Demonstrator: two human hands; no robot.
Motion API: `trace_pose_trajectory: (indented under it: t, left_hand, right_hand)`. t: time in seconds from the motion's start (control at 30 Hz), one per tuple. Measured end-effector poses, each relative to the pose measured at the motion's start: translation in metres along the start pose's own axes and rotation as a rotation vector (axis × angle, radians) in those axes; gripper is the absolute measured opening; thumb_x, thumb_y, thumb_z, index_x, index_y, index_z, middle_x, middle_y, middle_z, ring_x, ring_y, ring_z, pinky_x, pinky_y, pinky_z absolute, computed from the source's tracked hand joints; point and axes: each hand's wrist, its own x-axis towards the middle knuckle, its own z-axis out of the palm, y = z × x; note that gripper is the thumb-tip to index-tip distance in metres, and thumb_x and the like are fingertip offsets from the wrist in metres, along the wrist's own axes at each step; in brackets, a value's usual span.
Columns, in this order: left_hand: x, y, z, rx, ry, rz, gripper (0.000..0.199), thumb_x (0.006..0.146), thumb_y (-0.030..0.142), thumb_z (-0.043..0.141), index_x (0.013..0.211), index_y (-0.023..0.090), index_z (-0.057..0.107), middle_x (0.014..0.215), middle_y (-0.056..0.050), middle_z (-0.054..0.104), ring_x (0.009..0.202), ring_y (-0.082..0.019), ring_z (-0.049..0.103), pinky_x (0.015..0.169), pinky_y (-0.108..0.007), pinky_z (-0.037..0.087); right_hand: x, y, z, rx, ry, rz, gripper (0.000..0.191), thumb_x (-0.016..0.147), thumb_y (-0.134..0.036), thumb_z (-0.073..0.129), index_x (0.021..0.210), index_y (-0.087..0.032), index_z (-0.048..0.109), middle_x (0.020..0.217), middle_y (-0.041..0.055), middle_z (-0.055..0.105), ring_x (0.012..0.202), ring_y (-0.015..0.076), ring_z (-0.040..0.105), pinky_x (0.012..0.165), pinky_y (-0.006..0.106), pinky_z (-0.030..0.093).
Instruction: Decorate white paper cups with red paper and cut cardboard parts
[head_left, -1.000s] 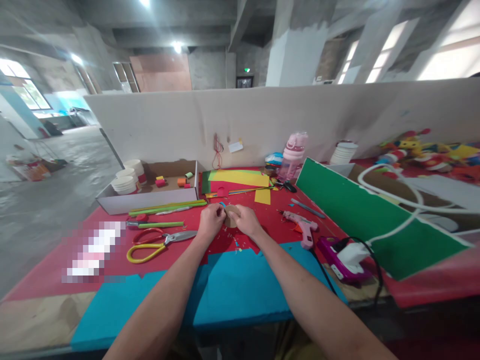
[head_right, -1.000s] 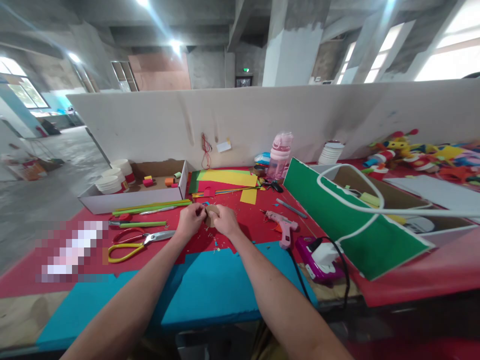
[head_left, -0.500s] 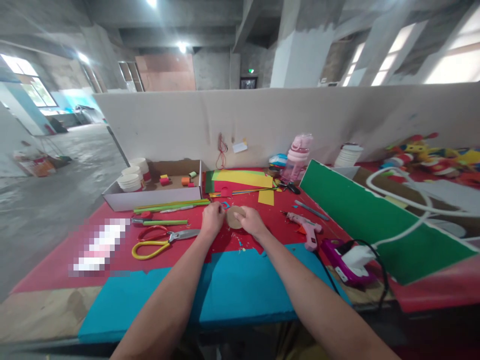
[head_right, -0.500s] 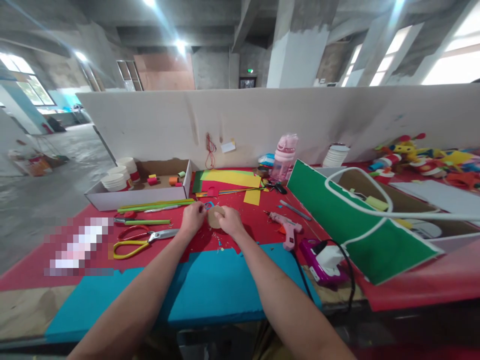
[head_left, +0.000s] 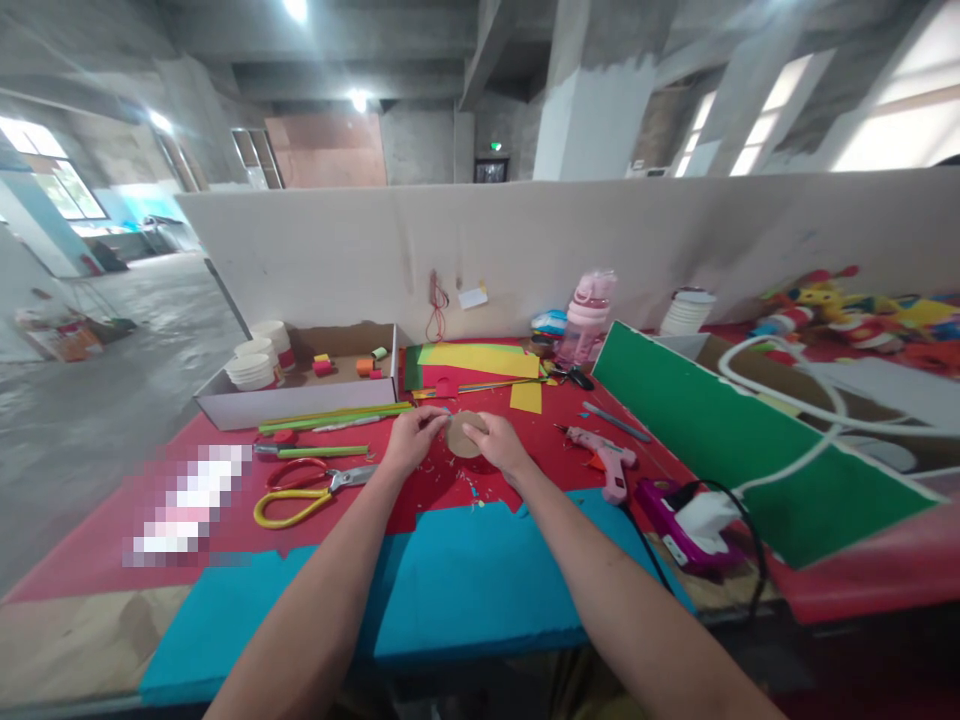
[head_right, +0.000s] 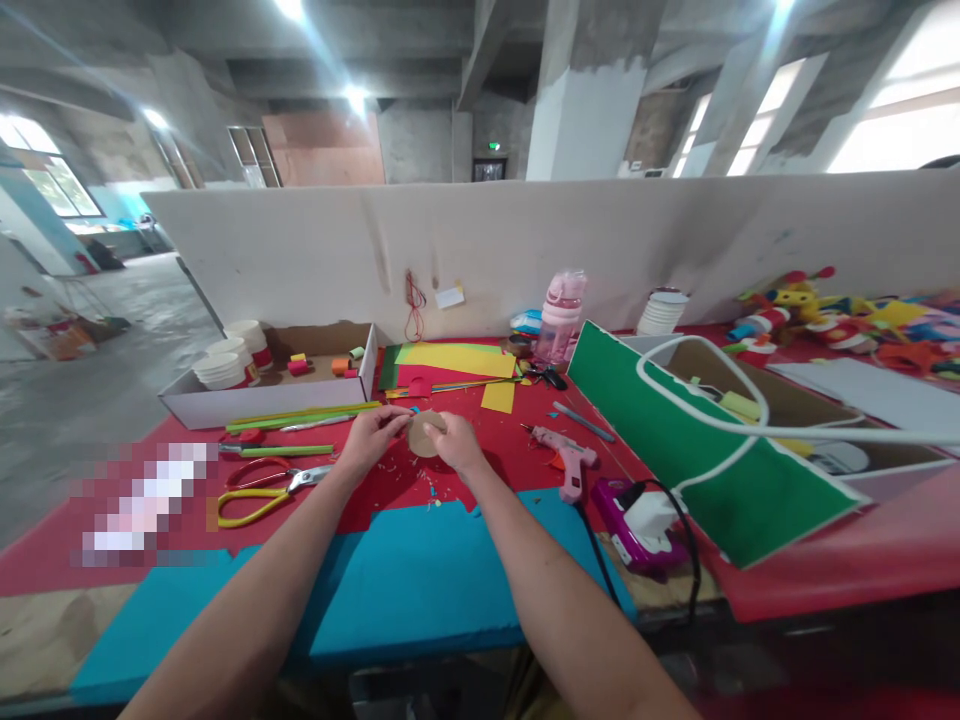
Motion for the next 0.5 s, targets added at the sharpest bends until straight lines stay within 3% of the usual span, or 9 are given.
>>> trace_pose_trajectory:
  t: [0.2, 0.5]
  left_hand:
    - [-0.001, 0.004, -0.002, 0.16, 0.032, 0.084, 0.01, 0.075, 0.023, 0.063, 0.074, 0.016, 0.07, 0.07, -0.003, 0.067, 0.066, -0.014, 0.058, 0.064, -0.023, 0.043]
    - [-0.005, 0.008, 0.004, 0.448, 0.034, 0.21, 0.015, 0.072, 0.007, 0.053, 0.068, 0.016, 0.064, 0.067, -0.002, 0.06, 0.065, -0.013, 0.052, 0.062, -0.022, 0.038]
  right_hand:
    - [-0.001, -0.005, -0.002, -0.121, -0.012, -0.003, 0.016, 0.08, -0.024, 0.058, 0.086, -0.013, 0.068, 0.085, 0.0092, 0.071, 0.077, 0.0205, 0.063, 0.066, 0.027, 0.043]
    - [-0.005, -0.011, 0.001, -0.267, -0.018, 0.008, 0.015, 0.082, -0.023, 0.059, 0.09, -0.015, 0.068, 0.089, 0.0105, 0.072, 0.081, 0.0222, 0.064, 0.068, 0.027, 0.042]
